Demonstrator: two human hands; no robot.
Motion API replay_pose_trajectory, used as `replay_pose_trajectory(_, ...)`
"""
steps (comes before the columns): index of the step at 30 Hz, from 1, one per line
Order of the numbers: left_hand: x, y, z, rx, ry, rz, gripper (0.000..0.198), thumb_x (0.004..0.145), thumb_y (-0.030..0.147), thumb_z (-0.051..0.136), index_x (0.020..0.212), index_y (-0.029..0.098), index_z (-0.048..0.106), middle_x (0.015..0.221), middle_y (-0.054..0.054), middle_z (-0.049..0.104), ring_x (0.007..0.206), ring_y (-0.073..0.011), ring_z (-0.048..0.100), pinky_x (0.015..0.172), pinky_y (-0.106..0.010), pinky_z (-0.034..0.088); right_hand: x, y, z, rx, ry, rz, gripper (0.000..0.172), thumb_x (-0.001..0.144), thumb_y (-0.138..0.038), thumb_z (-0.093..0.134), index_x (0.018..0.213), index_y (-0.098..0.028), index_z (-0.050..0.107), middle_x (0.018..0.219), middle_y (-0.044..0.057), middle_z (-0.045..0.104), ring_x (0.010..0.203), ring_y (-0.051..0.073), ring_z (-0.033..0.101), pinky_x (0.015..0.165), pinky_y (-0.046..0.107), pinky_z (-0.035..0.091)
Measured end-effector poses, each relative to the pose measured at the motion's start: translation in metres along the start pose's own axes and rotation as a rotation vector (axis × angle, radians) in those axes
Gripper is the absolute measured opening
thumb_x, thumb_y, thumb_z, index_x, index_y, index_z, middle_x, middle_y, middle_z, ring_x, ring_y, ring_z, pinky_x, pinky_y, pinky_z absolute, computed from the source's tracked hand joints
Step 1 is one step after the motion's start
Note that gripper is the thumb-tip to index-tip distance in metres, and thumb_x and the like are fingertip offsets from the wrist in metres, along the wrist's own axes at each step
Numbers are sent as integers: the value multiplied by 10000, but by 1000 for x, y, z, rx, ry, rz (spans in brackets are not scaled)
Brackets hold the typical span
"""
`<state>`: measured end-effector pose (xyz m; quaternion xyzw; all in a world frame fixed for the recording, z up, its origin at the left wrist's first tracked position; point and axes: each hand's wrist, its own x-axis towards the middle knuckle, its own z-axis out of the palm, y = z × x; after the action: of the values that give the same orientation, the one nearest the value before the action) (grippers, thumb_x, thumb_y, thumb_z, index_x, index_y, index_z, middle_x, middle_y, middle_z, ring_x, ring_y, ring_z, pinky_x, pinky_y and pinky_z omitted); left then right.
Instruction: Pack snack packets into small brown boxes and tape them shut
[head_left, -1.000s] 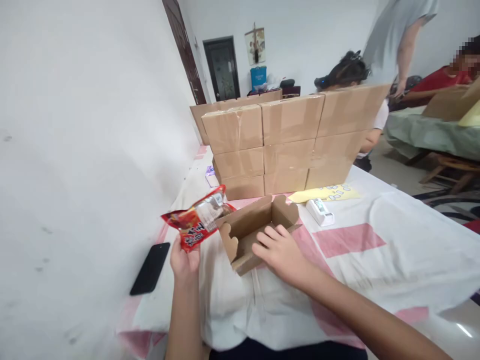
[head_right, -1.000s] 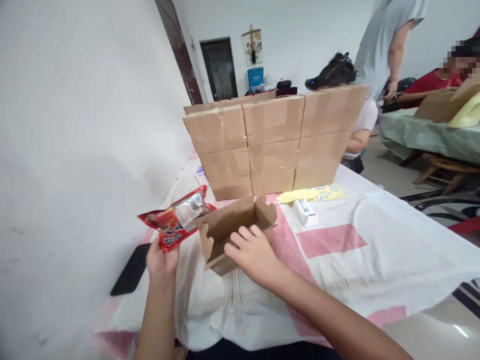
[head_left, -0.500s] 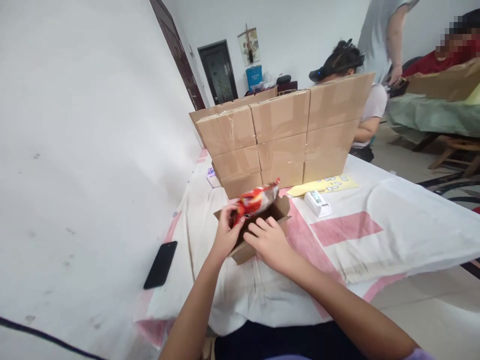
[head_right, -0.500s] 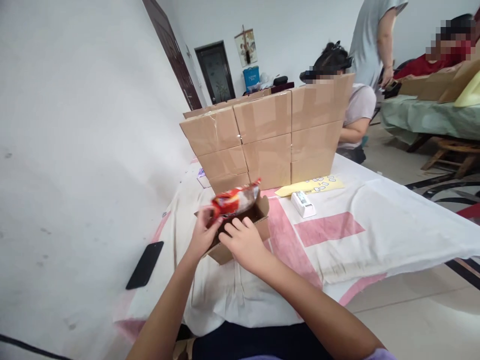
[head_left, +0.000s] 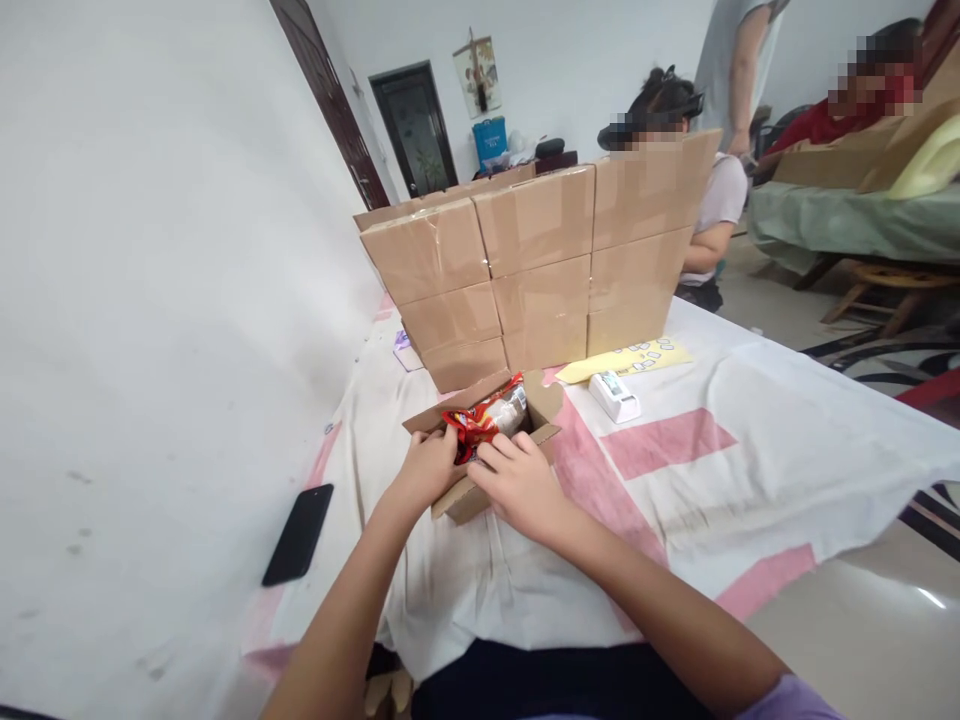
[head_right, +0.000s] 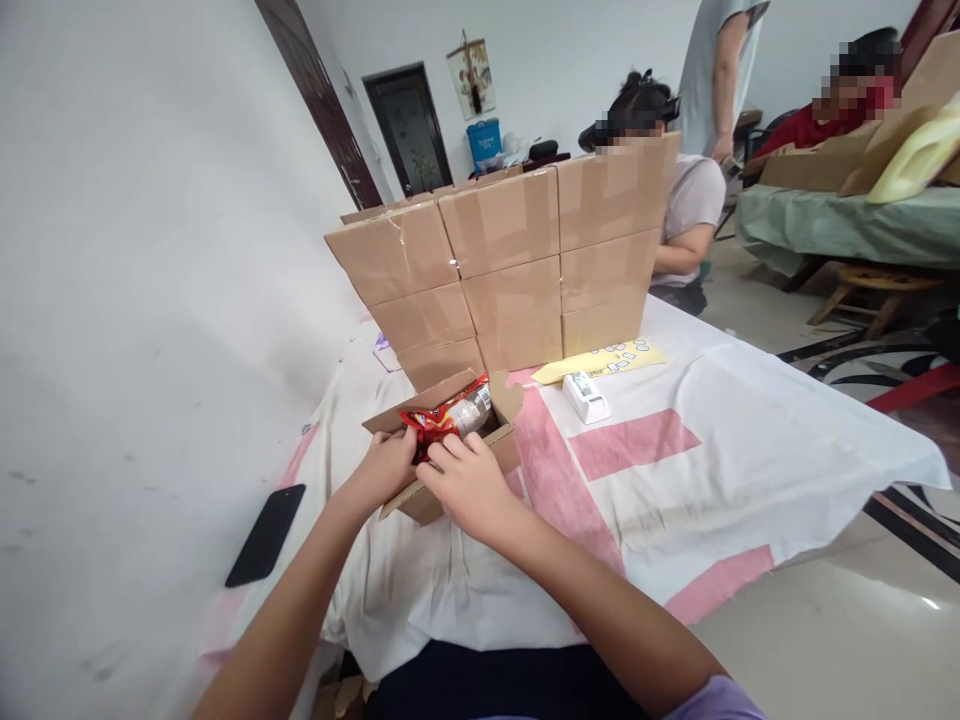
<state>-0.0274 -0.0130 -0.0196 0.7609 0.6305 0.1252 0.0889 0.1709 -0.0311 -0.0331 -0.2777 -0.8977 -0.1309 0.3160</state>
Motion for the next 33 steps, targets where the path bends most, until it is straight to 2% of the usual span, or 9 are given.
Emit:
replay_pose_trajectory(4,11,-7,8,86,-19,18,402,950,423,640,1260,169,605,1249,-99,646,1096,-233,648,955,-473,563,1,0,-1,16,-38,20,185,835,-51,610,956,-188,641,991,68,643,933,236,458,744,389,265)
replay_pose_trajectory(10,14,-8,9,73,-2,68,387,948,437,643,1226,168,623,1221,-91,656,1071,-224,653,930,-459,575,-1,-2,0,37,-44,30,184,880,-72,603,1020,-180,652,1025,71,658,956,238,471,770,395,276)
replay_pose_trajectory(15,-2,-1,5,-25,189,52,399,971,450,604,1257,171,606,1147,-75,672,986,-201,666,901,-441,578,-2,1,-4,50,-57,20,154,913,-73,585,1008,-173,654,1063,74,665,976,238,474,790,390,289)
replay_pose_trajectory(19,-13,-3,7,-120,350,83,325,972,450,601,1125,167,655,1080,-59,684,974,-191,660,910,-432,566,-3,0,-9,71,-76,36,153,933,-99,595,1050,-172,663,1077,86,659,1010,243,473,824,391,310)
replay_pose_trajectory(23,-26,-10,14,-228,521,126,317,968,458,604,1071,164,662,1053,-54,685,957,-185,658,899,-421,565,-8,-10,-15,88,-89,71,112,905,-92,622,944,-181,678,995,77,664,995,247,494,842,390,335)
replay_pose_trajectory(26,-34,-16,19,-328,649,144,322,966,460,607,1079,162,656,1065,-57,680,956,-184,655,886,-414,568,-17,-11,-21,196,92,125,82,944,-268,637,933,-202,685,1051,84,676,1026,260,524,887,413,361)
replay_pose_trajectory(30,-35,-25,21,-496,728,154,335,960,462,616,1108,163,652,1107,-66,676,981,-190,655,888,-416,571,-28,21,-23,389,545,467,350,951,-416,568,1233,-214,621,1336,156,588,1251,339,501,1054,529,362)
replay_pose_trajectory(31,-34,-27,21,-543,737,149,341,959,465,617,1113,164,651,1115,-68,675,988,-192,655,890,-418,571,-29,34,-21,476,593,552,416,961,-416,540,1323,-213,571,1381,168,562,1292,344,493,1070,536,375)
replay_pose_trajectory(33,-31,-29,21,-640,743,131,356,961,480,609,1118,164,651,1120,-71,676,994,-195,656,895,-421,570,-31,60,-12,723,549,623,485,996,-452,478,1427,-230,496,1425,162,560,1322,329,516,1070,521,425)
